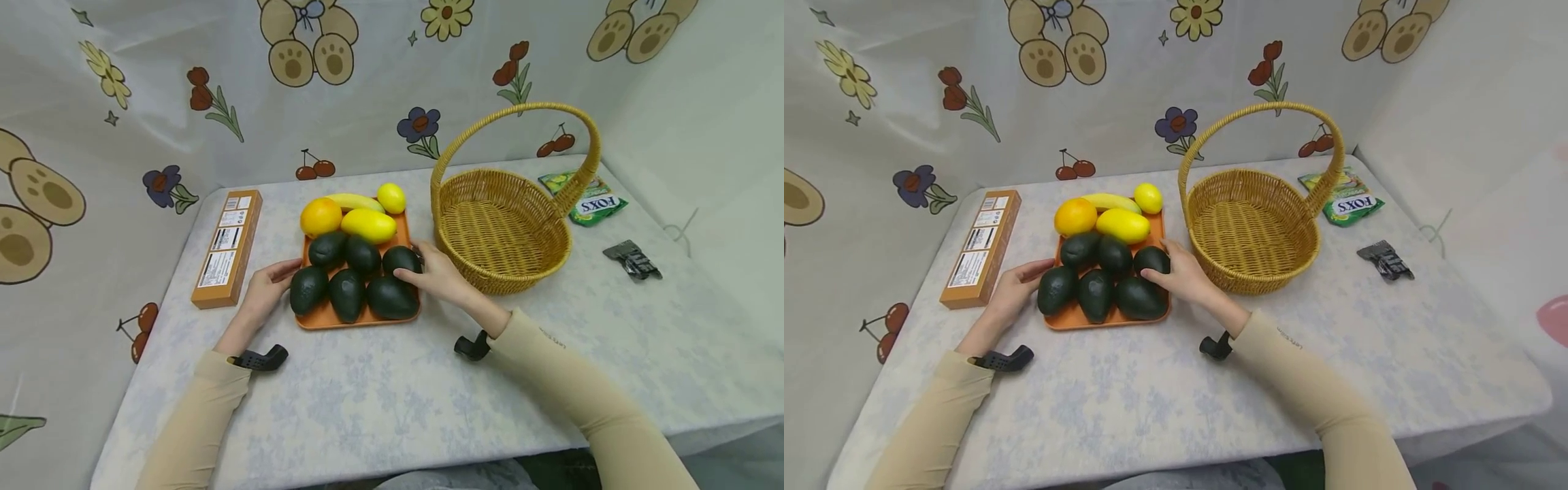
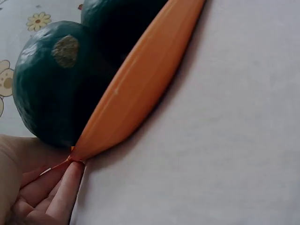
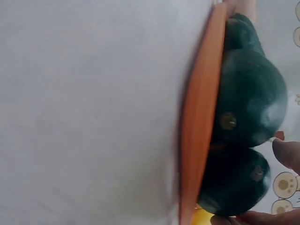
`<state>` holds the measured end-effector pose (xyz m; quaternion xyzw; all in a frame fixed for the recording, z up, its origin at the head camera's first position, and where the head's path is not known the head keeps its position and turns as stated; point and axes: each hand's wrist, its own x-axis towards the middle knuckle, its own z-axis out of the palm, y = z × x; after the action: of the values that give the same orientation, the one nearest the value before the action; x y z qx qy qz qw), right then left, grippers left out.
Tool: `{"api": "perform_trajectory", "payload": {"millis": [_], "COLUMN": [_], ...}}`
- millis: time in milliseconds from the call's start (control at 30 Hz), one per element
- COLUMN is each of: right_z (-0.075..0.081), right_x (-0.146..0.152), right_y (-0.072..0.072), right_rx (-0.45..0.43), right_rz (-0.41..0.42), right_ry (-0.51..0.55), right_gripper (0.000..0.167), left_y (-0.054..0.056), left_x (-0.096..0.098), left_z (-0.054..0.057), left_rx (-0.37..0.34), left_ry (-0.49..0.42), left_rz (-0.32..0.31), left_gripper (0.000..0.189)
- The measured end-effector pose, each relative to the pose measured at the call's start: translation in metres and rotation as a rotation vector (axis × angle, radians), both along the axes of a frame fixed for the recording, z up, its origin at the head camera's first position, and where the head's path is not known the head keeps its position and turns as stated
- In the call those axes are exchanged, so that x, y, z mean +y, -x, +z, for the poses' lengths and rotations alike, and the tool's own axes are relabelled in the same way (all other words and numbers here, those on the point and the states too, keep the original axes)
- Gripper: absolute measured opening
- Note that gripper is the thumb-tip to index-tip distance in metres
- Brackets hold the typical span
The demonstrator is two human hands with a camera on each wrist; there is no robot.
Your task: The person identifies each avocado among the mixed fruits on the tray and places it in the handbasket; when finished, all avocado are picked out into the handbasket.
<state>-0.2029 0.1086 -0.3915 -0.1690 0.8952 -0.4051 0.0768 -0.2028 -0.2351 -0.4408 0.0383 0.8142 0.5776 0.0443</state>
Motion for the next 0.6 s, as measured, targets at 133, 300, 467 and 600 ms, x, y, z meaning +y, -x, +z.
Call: {"api": "perform_trajectory", "payload": {"millis": [133,300,467,600], "right_z": [-0.0055,-0.0075,-0.0085,-0.0045], "right_x": [-0.0001,-0.0016,-0.0023,-0.0015], "right_y": [0.0024,0.0058,0.0063,0.0034], "right_rx": [-0.013,-0.045,-0.027,0.0], "right_rz": [-0.023,-0.045,-0.071,-0.071], "right_ry": [0.01,0.009,0.004,0.045], "right_gripper": [0.077,0.076,0.069,0.066], "left_y": [0.0013,0.0018,0.0016,0.0014], "left_x": [-0.001,-0.0028,-0.0026,-0.0011], "left_z": [0.0019,0.0017,0.0002,-0.0006], "left_rx": [-0.018,-0.022,-0.008,-0.01], "left_ry": [-0.005,-0.011,-0.003,0.015], "left_rz": [-0.003,0.013,-0.002,-0.001], "left_gripper": [0.04,0.04,0.041,0.041]}}
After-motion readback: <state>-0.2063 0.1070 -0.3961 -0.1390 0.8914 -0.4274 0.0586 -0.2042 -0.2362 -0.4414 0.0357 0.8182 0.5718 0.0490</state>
